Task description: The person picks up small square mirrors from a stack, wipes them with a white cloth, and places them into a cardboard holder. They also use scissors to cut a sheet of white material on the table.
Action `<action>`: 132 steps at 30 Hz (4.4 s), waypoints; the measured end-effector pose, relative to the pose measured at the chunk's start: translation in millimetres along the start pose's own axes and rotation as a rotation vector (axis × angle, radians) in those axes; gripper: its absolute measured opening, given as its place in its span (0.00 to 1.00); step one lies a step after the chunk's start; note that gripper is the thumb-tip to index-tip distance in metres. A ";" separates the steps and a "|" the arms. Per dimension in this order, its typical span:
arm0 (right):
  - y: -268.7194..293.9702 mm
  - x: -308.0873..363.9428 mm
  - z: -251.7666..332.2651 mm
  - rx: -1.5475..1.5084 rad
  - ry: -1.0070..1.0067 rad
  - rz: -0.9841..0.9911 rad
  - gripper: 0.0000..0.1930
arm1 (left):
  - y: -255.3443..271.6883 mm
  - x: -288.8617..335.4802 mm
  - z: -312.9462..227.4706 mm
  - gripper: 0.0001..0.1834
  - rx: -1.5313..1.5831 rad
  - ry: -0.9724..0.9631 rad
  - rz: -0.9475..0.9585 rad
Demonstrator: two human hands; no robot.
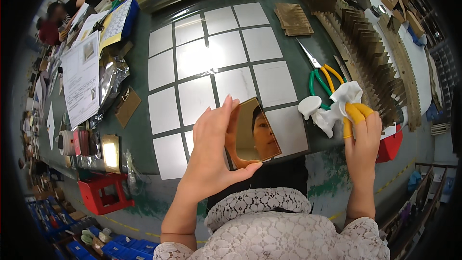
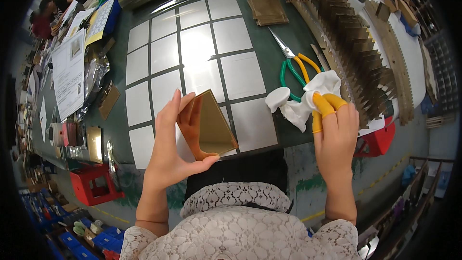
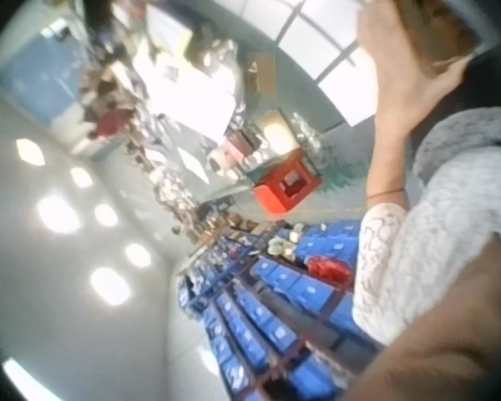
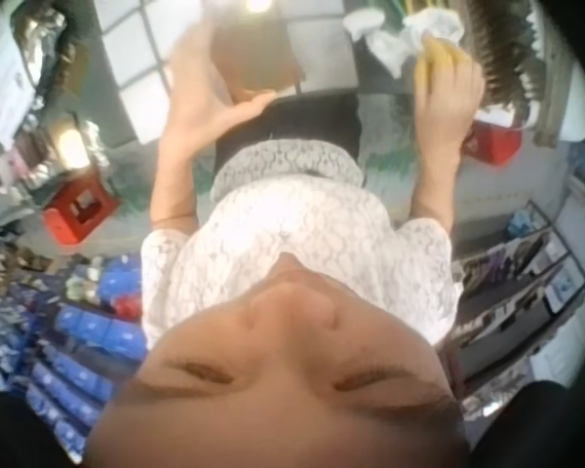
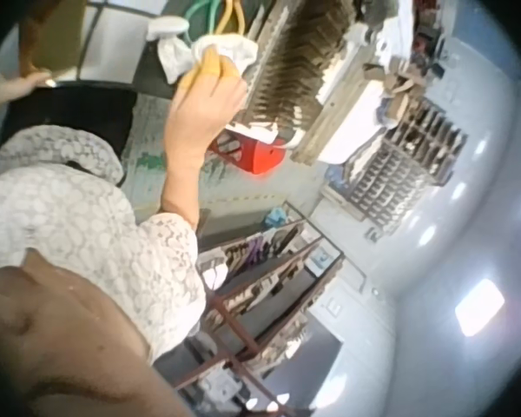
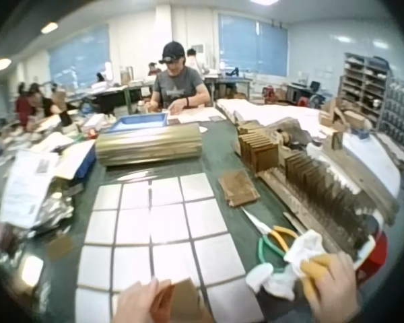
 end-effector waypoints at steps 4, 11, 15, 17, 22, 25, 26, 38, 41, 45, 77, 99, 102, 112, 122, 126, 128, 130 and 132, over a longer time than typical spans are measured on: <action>2.2 0.1 -1.9 -0.102 -0.124 -0.030 0.26 | 1.4 1.3 -2.4 0.65 -0.017 -0.017 0.047; 22.6 -25.9 49.2 -0.569 0.217 0.361 0.45 | -3.5 1.8 -6.9 0.64 0.004 -0.049 0.129; 11.5 -37.6 66.0 -0.593 0.396 0.503 0.45 | -10.9 0.3 -13.0 0.64 0.046 -0.082 0.125; 4.1 -41.4 69.7 -0.591 0.465 0.510 0.43 | -9.6 1.3 -18.1 0.65 0.027 -0.046 0.186; -6.2 -43.6 74.9 -0.604 0.581 0.511 0.30 | -6.0 8.5 -17.1 0.68 0.087 -0.017 0.175; -8.6 -42.2 77.5 -0.590 0.603 0.472 0.24 | -7.6 11.0 -13.3 0.65 0.173 -0.060 0.173; -8.7 -43.0 78.1 -0.558 0.600 0.491 0.27 | -7.9 11.0 -11.4 0.66 0.186 -0.056 0.196; 7.2 -148.0 14.4 -0.571 0.254 -0.019 0.51 | 30.0 37.0 12.2 0.70 0.181 -0.036 -0.277; -3.7 -206.3 -19.2 -0.763 0.078 -0.123 0.49 | 29.5 44.1 19.2 0.70 0.207 -0.013 -0.297; -48.3 -253.3 -85.2 -0.451 -0.124 -0.218 0.48 | 32.6 45.9 26.1 0.68 0.221 0.028 -0.367; -1.3 -250.1 -205.3 0.114 -0.410 -0.154 0.41 | 41.4 27.0 4.8 0.55 0.115 0.104 -0.529; -65.0 -241.4 -532.1 0.077 -0.781 -0.069 0.58 | 110.5 -66.3 189.3 0.32 -0.076 0.306 -0.622; -80.3 -254.0 -548.9 0.039 -0.762 -0.114 0.62 | 126.7 -72.0 187.2 0.38 -0.053 0.419 -0.721; -99.0 -245.8 -578.4 -0.515 -0.793 -0.121 0.65 | 147.6 -57.3 217.4 0.32 -0.130 0.415 -0.702; -5.3 -232.6 -551.9 -0.210 -0.490 -0.399 0.52 | 96.1 -94.3 109.4 0.30 -0.242 0.324 -0.627; 47.9 -217.2 -381.9 -0.533 -0.394 -0.345 0.47 | 53.5 -84.4 44.3 0.27 -0.158 0.221 -0.417; 51.5 -190.7 -266.7 -0.771 -0.295 -0.203 0.48 | 20.1 -80.7 10.7 0.27 -0.009 0.132 -0.263; 77.7 -131.3 -169.5 -1.059 -0.371 0.004 0.55 | -13.6 -95.0 -35.2 0.26 0.284 0.084 -0.010; 56.6 -97.6 -111.5 -1.106 -0.064 0.263 0.59 | -35.3 -93.8 -69.6 0.35 0.286 -0.189 0.082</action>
Point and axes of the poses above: each hand's wrist, its own x-axis away from the middle knuckle, its own y-axis out of the back of the hand, z = x × y, the point moved 1 cm from there along -x, towards the middle knuckle, and after that the axes turned 2 degrees about z, right-handed, at the moved point
